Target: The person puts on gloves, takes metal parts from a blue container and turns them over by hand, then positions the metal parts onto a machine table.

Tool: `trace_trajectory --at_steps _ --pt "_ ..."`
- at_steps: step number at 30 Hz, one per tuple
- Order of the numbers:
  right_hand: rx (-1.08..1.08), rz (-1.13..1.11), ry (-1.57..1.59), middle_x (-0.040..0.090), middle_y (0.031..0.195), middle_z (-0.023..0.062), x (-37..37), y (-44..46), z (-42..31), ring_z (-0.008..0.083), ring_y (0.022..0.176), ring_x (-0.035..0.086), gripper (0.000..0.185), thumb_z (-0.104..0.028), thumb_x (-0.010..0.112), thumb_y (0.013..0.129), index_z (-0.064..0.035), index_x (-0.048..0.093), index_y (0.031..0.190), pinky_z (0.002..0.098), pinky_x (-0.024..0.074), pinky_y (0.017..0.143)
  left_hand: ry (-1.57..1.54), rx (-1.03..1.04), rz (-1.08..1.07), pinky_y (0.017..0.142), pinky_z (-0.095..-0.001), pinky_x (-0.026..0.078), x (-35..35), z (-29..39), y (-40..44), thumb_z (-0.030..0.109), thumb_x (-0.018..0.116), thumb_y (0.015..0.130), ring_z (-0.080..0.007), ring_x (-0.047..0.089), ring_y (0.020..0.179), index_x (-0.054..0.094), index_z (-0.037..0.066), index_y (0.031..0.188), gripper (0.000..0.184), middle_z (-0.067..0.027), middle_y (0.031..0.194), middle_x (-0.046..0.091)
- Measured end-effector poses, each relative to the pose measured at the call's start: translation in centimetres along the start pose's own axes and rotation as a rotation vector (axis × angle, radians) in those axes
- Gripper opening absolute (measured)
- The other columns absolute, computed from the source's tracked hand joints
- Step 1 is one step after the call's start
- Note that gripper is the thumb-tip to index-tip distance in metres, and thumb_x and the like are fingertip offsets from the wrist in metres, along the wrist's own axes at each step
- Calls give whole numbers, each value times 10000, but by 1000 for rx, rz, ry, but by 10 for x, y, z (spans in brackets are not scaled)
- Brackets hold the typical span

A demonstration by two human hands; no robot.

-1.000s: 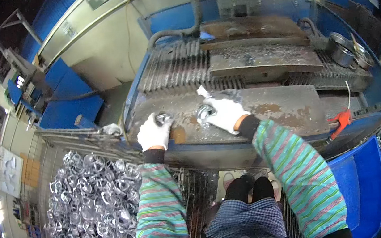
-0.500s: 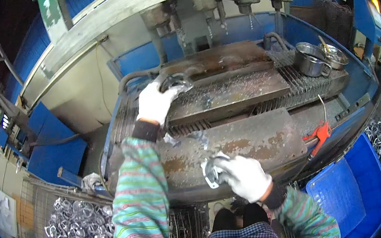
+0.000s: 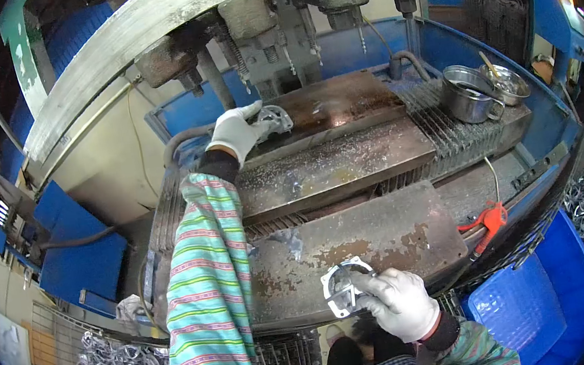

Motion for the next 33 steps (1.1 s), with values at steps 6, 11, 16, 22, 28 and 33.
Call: trace_trajectory --at_steps 6,11,16,22,28,33 --pt "-23 33 14 549 686 43 -10 0 -1 231 626 526 327 -127 667 649 -102 588 965 346 435 554 -115 -33 -57 762 -209 444 -4 9 -7 58 657 727 -88 562 843 537 18 1135 427 -71 1008 614" --pt "-49 71 24 540 680 54 -17 0 -4 232 610 527 325 -111 670 640 -96 588 955 345 433 536 -41 -21 -59 777 -224 439 0 0 -3 109 690 700 -102 583 839 552 56 1127 451 -87 998 630" --pt "-50 79 32 531 669 60 -19 0 -4 236 598 527 325 -104 677 631 -90 589 944 345 431 525 -60 -95 -94 732 -184 442 -2 12 -8 -18 626 734 -38 518 793 530 20 1152 430 -10 1004 600" --pt "-60 96 45 527 667 82 -22 4 7 248 608 529 339 -155 634 695 -93 572 1022 363 436 544 -234 -188 -145 730 -175 435 6 1 -6 -56 592 752 -47 521 783 545 44 1148 411 4 989 592" --pt "32 201 6 525 675 128 -43 31 24 301 631 542 354 -135 619 709 -84 558 1053 397 435 582 -306 -133 -98 780 -212 432 7 -31 5 102 660 748 -84 548 840 553 81 1138 405 -9 1032 613" --pt "148 309 158 587 794 152 -48 42 52 301 732 584 330 -108 614 718 -48 561 1039 362 464 641 440 118 240 869 -347 423 -25 83 -57 366 642 723 -270 519 1031 539 112 1144 502 -135 1078 565"
Point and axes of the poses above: each hand's wrist, its own y-axis towards the middle knuckle, its own x-axis out of the palm, z = x × y, the point moved 8 cm from there along y, towards the middle knuckle
